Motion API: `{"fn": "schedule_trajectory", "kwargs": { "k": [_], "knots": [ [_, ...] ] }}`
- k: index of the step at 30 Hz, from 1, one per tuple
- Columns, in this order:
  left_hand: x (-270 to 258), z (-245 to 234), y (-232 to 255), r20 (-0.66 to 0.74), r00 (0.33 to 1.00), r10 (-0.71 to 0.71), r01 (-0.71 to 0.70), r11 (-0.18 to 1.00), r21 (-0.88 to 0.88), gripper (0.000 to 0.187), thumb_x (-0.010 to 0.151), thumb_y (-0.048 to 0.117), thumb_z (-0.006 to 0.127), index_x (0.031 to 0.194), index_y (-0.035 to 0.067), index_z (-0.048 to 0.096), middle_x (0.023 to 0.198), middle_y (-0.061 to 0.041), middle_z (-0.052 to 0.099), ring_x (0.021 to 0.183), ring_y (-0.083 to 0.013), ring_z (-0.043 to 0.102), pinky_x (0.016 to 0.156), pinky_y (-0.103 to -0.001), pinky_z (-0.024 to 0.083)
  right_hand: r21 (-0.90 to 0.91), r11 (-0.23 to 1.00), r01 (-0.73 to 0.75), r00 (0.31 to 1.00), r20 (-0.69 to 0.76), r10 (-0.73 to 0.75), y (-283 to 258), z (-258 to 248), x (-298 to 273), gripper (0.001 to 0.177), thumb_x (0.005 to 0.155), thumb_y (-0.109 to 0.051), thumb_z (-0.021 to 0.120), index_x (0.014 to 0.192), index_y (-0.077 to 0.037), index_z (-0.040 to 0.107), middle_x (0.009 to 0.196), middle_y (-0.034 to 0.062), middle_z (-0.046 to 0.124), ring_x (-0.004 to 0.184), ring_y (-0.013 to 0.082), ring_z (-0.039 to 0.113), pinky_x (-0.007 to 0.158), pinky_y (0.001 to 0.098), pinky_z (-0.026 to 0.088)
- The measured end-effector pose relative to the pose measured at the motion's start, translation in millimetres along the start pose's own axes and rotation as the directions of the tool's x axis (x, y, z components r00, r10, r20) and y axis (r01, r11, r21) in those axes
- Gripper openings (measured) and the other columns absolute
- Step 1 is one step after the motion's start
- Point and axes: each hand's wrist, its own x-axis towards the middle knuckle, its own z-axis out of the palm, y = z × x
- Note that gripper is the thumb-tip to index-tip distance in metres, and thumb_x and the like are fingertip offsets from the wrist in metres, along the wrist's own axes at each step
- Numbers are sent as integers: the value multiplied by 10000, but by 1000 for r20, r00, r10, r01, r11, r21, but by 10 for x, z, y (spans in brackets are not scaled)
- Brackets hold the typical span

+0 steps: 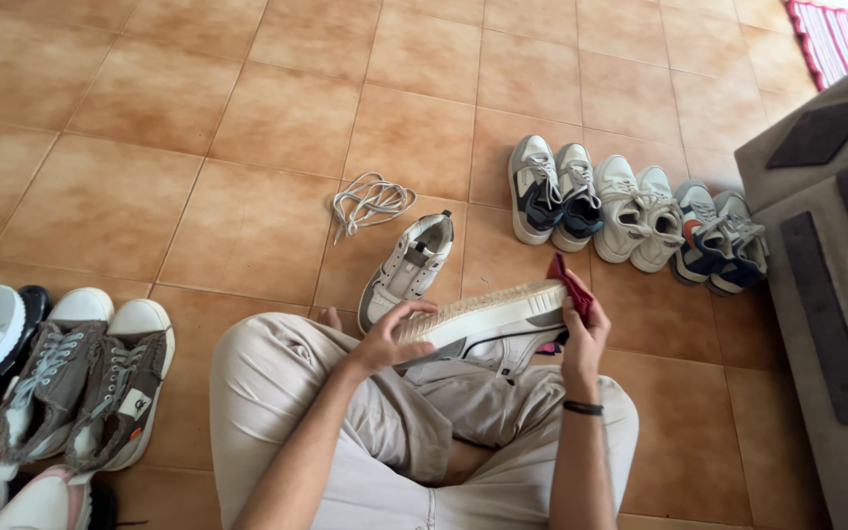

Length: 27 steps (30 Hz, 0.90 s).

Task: The person sits on the floor and wipes a white sneaker with a pink cloth. They clean the upper, sole, and sides of the shoe while surrounded by other pairs of shoes.

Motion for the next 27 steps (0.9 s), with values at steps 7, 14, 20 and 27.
{"fn": "schedule_trajectory", "kwargs": {
  "k": [7,14,20,27],
  "knots": [
    [97,198,23,-22,991,-133,131,921,367,887,626,313,928,1413,134,558,1401,-89,572,1314,-228,570,1089,-376,477,-501,739,451,887,342,-310,-928,764,-306,553,739,82,594,1249,-83,731,1322,144,692,1225,298,677,1028,367,524],
    [171,316,55,37,972,232,-235,960,150,1108,620,276,959,1526,71,353,1464,-129,510,1373,-261,494,1128,-387,415,-570,597,565,825,399,-400,-1232,1319,-600,555,720,70,598,1231,-98,734,1351,141,672,1230,362,656,1050,435,518],
    [327,297,35,-53,899,435,-431,899,80,943,746,225,930,1547,72,457,1505,-136,576,1402,-244,569,1203,-382,482,-419,266,868,497,729,-471,-1194,1400,-663,435,672,-9,660,1086,-104,753,1245,88,722,1230,385,640,1040,480,510],
    [205,326,101,-76,969,236,-235,972,27,1075,550,311,981,1450,83,440,1311,-104,624,1243,-201,620,1082,-337,496,-469,879,88,955,291,60,-916,1275,-385,307,985,-43,616,1267,-38,738,1137,150,770,1100,376,685,974,444,554]
  ]
}}
